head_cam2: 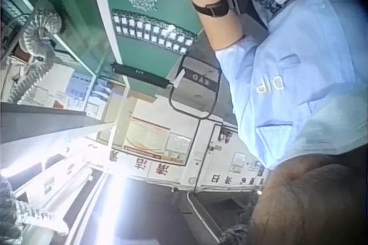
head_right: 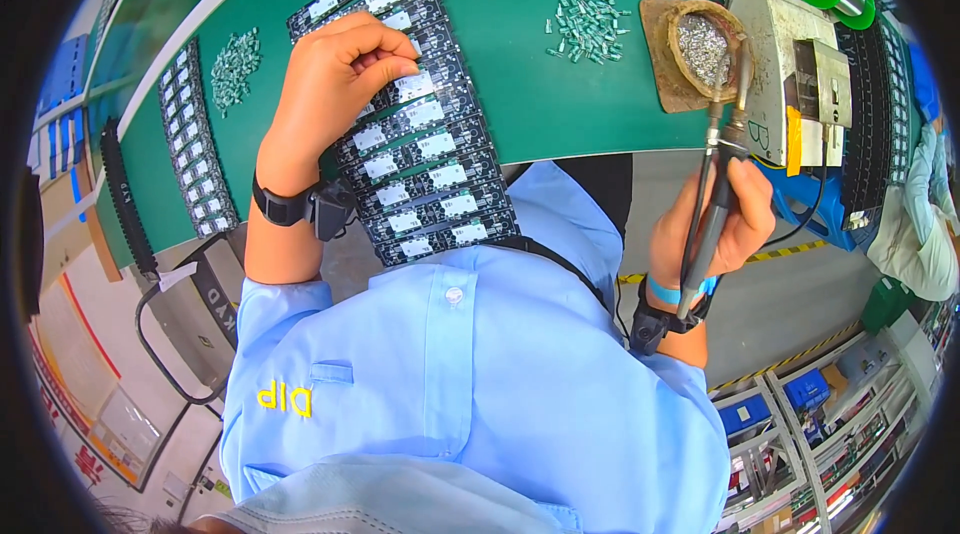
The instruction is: The person solders components onto a circuit board using a soldering iron and then picks up the board to inspect both sides.
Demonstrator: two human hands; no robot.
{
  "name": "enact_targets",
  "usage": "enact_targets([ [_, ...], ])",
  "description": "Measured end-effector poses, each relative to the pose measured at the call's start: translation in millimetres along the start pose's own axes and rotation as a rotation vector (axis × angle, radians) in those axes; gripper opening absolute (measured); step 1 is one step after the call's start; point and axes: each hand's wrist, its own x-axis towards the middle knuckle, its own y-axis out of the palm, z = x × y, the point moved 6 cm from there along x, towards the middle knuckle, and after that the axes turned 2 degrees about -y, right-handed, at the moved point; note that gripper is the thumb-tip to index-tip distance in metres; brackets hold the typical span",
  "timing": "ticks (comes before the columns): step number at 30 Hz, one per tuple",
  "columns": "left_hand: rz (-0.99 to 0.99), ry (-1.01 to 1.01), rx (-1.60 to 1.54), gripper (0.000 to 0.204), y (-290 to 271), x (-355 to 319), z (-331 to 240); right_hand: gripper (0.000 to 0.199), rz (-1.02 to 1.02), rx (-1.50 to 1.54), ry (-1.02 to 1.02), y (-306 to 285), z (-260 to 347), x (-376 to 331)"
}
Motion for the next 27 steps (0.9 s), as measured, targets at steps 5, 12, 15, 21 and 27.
enact_targets([
  [5,0.021,0.004,0.001,0.007,-1,0,3,0.028,0.020,-0.136,0.078,-4,-11,1],
  [12,-0.003,-0.020,-0.015,0.009,-2,-2,4,0.027,0.315,0.495,0.186,51,24,-13],
  [15,0.022,-0.058,-0.061,0.011,0,-1,6,0.028,0.500,0.685,0.184,83,37,-18],
  [21,0.027,-0.049,-0.089,0.013,1,-3,6,0.026,0.553,0.667,0.328,104,30,-26],
  [27,0.045,-0.069,-0.070,0.013,2,-2,4,0.025,0.572,0.639,0.272,105,30,-27],
])
